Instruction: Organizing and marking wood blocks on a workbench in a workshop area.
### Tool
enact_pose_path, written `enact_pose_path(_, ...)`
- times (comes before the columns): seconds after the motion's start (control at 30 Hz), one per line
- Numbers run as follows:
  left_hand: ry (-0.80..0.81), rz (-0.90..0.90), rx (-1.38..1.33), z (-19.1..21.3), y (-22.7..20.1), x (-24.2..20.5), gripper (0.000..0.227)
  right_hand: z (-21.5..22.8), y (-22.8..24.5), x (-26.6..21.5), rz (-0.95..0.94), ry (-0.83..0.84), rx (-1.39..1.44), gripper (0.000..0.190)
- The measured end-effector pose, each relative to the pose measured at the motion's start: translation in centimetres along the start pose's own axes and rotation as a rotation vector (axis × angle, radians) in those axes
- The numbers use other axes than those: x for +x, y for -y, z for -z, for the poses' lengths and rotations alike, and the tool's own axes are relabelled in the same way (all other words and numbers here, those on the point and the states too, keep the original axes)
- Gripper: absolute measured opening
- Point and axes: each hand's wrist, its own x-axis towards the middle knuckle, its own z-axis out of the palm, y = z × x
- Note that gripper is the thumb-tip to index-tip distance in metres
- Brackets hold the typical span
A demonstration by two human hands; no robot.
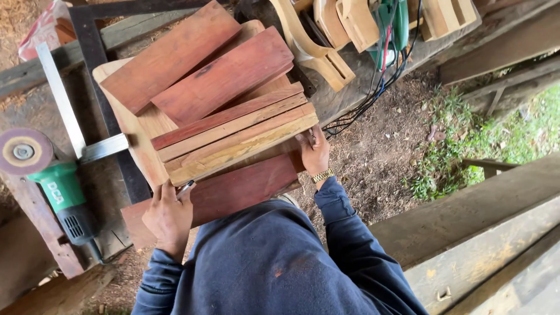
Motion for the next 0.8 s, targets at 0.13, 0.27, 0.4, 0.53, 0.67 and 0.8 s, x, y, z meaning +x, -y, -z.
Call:
enact_pose_path(0.13,-0.040,-0.037,-0.063,0.4,0.4,-0.6,0.035,0.5,0.8,0.0,-0.048,0.043,-0.082,0.039)
enact_pose_path(0.27,-0.035,-0.046,-0.094,-0.2,0.5,-0.7,0.032,0.7,0.0,0.1,-0.034,0.067,-0.085,0.033)
enact_pose_path(0.4,-0.060,-0.040,-0.126,-1.6,1.0,-1.2,0.038,0.6,-2.0,-0.1,-0.072,0.075,-0.061,0.026)
enact_pose_path(0.53,-0.117,-0.016,-0.183,-1.7,0.5,-1.3,0.039,0.8,-1.4,-0.3,0.032,0.060,0.014,0.022)
enact_pose_path(0.67,-0.122,-0.044,-0.250,-1.8,1.0,-1.5,0.040,1.2,-1.0,0.0,0.098,0.077,-0.052,0.019)
enact_pose_path(0.8,-0.163,-0.024,-0.271,-1.3,0.7,-1.6,0.042,0.4,-0.7,-0.1,0.091,0.101,-0.059,0.023)
